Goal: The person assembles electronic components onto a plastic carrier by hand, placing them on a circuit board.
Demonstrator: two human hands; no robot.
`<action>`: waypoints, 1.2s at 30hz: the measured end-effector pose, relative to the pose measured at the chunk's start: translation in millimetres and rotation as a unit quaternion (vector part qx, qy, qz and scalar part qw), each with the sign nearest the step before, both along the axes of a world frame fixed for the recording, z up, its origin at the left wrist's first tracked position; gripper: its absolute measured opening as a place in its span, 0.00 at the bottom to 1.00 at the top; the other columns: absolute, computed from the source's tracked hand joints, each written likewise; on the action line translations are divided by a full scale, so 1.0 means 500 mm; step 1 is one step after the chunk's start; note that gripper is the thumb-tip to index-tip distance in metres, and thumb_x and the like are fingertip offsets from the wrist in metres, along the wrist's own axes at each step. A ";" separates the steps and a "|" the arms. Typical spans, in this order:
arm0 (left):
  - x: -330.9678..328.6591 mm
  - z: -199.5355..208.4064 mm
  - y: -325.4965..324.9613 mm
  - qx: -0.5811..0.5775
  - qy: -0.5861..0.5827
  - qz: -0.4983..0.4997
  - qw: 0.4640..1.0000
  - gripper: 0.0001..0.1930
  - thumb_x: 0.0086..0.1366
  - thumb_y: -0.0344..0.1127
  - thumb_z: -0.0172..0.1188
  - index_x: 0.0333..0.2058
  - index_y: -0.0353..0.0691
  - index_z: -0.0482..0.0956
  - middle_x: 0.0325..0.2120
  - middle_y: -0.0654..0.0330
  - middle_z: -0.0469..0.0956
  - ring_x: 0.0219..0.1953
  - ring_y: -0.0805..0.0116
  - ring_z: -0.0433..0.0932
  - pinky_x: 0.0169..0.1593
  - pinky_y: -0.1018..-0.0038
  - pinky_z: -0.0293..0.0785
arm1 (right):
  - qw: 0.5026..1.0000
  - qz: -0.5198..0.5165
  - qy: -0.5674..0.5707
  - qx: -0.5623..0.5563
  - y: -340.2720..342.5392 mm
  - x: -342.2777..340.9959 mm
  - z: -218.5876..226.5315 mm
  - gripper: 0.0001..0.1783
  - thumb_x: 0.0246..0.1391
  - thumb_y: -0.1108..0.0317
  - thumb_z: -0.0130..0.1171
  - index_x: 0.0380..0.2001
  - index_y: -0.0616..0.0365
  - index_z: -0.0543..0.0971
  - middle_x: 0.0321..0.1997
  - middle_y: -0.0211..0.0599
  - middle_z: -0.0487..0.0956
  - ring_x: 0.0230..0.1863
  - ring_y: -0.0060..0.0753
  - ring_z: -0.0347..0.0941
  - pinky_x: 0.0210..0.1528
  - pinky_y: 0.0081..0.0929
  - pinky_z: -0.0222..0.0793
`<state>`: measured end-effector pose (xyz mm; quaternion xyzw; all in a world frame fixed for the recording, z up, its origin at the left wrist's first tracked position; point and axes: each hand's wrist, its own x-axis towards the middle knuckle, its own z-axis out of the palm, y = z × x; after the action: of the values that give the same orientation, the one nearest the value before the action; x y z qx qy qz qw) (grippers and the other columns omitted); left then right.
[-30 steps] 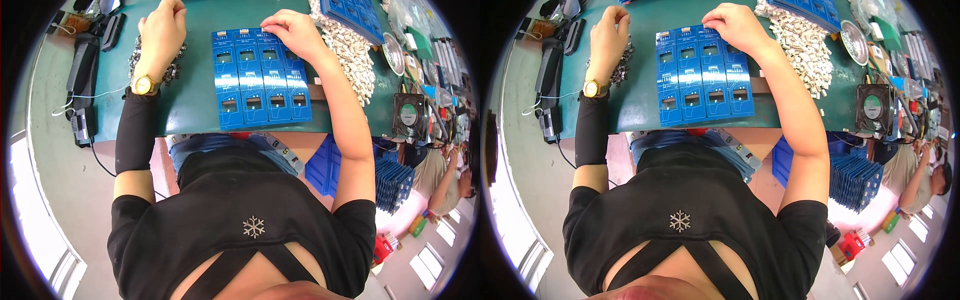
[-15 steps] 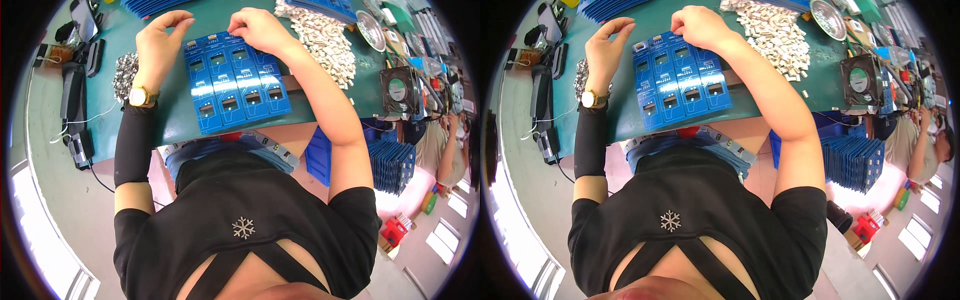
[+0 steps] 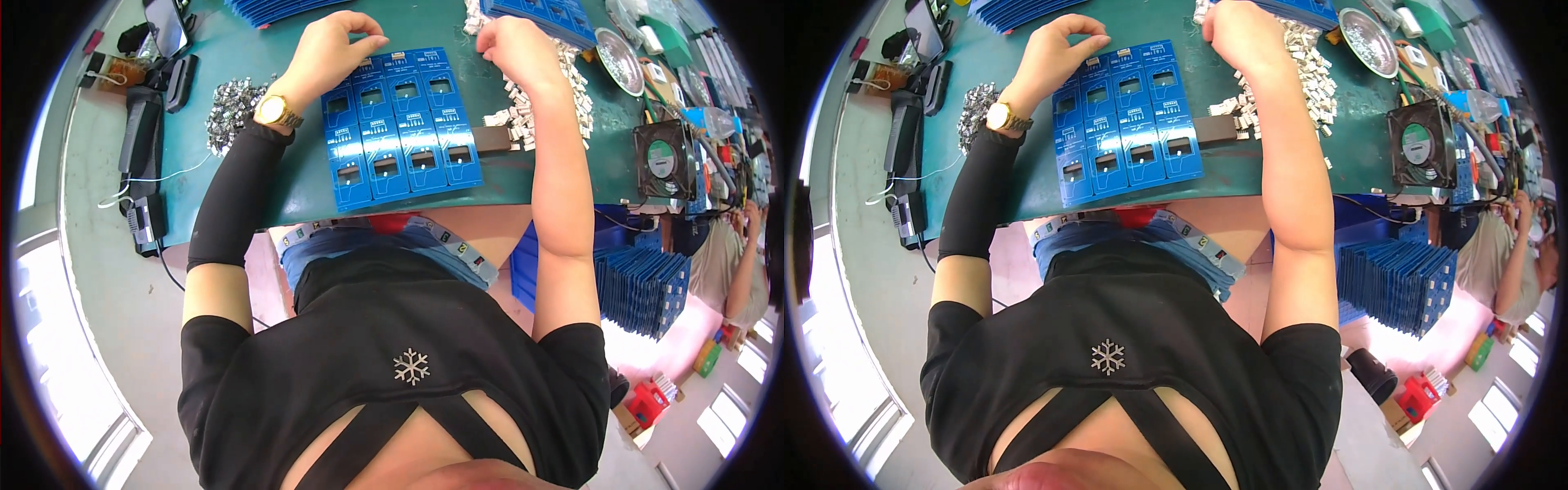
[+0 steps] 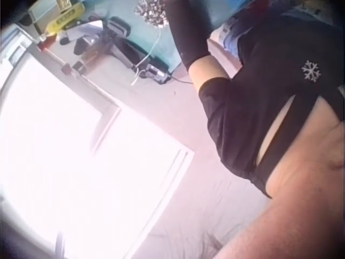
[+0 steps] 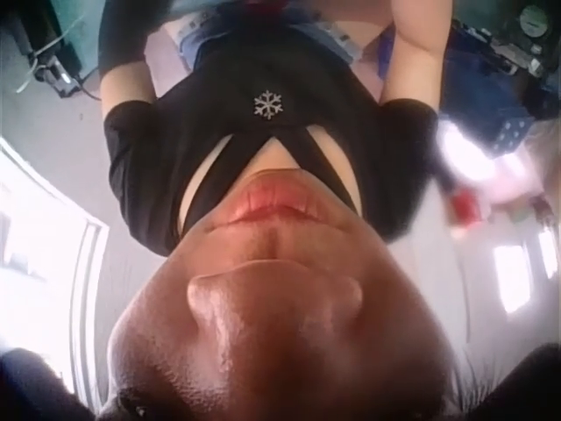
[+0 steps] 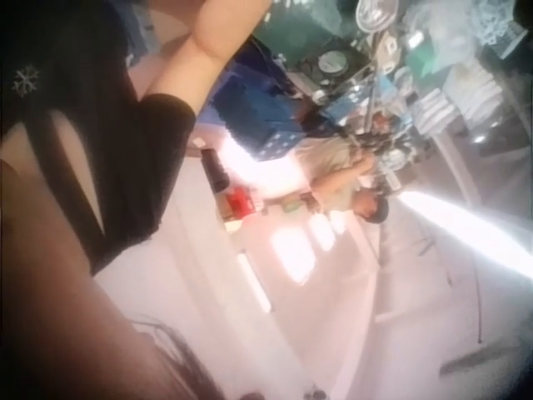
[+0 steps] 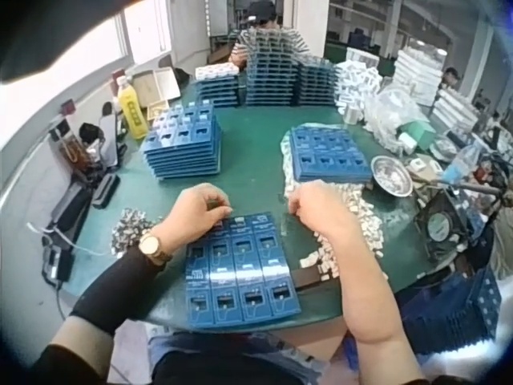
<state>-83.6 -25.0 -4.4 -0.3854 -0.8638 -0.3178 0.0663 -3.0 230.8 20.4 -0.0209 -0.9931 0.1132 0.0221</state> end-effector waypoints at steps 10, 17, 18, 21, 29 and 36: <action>-0.001 -0.015 0.000 -0.004 -0.129 -0.017 0.991 0.11 0.61 0.37 0.61 0.35 0.34 0.81 0.37 0.57 0.82 0.41 0.63 0.80 0.48 0.70 0.73 | 0.995 0.040 0.002 -0.092 -0.016 0.016 0.023 0.08 0.47 0.71 0.62 0.33 0.57 0.83 0.29 0.40 0.82 0.33 0.33 0.79 0.37 0.31 0.73; 0.010 -0.019 0.002 -0.032 -0.060 -0.035 0.997 0.10 0.61 0.36 0.60 0.35 0.36 0.82 0.39 0.58 0.81 0.43 0.62 0.78 0.48 0.70 0.72 | 0.998 0.047 0.047 -0.022 0.009 -0.001 -0.024 0.08 0.46 0.67 0.64 0.32 0.56 0.83 0.28 0.39 0.81 0.32 0.40 0.78 0.38 0.33 0.71; 0.009 -0.022 -0.002 -0.033 -0.045 -0.035 0.998 0.09 0.61 0.36 0.61 0.34 0.37 0.82 0.39 0.58 0.81 0.44 0.62 0.78 0.49 0.70 0.72 | 0.998 0.049 0.045 -0.021 0.007 -0.002 -0.024 0.08 0.46 0.67 0.64 0.32 0.56 0.83 0.28 0.39 0.81 0.32 0.40 0.78 0.38 0.33 0.71; 0.007 -0.023 -0.008 -0.026 -0.046 -0.035 0.998 0.09 0.60 0.36 0.61 0.34 0.37 0.82 0.39 0.58 0.80 0.43 0.62 0.78 0.49 0.70 0.72 | 0.995 0.051 0.023 -0.088 0.000 -0.001 -0.018 0.08 0.47 0.69 0.63 0.33 0.56 0.83 0.28 0.39 0.81 0.32 0.39 0.77 0.38 0.32 0.71; 0.028 0.021 0.008 0.013 -0.109 -0.033 0.993 0.07 0.54 0.32 0.63 0.25 0.34 0.81 0.26 0.51 0.80 0.30 0.55 0.78 0.36 0.66 0.74 | 0.997 0.040 0.040 -0.057 -0.029 -0.008 -0.033 0.07 0.47 0.70 0.63 0.32 0.59 0.82 0.27 0.40 0.81 0.29 0.34 0.78 0.36 0.32 0.71; 0.016 0.013 0.016 0.018 -0.077 -0.052 0.995 0.06 0.53 0.31 0.63 0.25 0.33 0.80 0.26 0.50 0.78 0.33 0.53 0.76 0.39 0.65 0.72 | 0.961 0.012 0.119 -0.250 -0.048 -0.015 -0.011 0.07 0.47 0.73 0.61 0.32 0.62 0.82 0.31 0.46 0.81 0.35 0.46 0.78 0.40 0.34 0.73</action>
<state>-75.8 -16.9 2.1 -0.4032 -0.8391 -0.3650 -0.0106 -10.6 207.1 15.0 -0.0005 -0.9237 0.3594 0.1326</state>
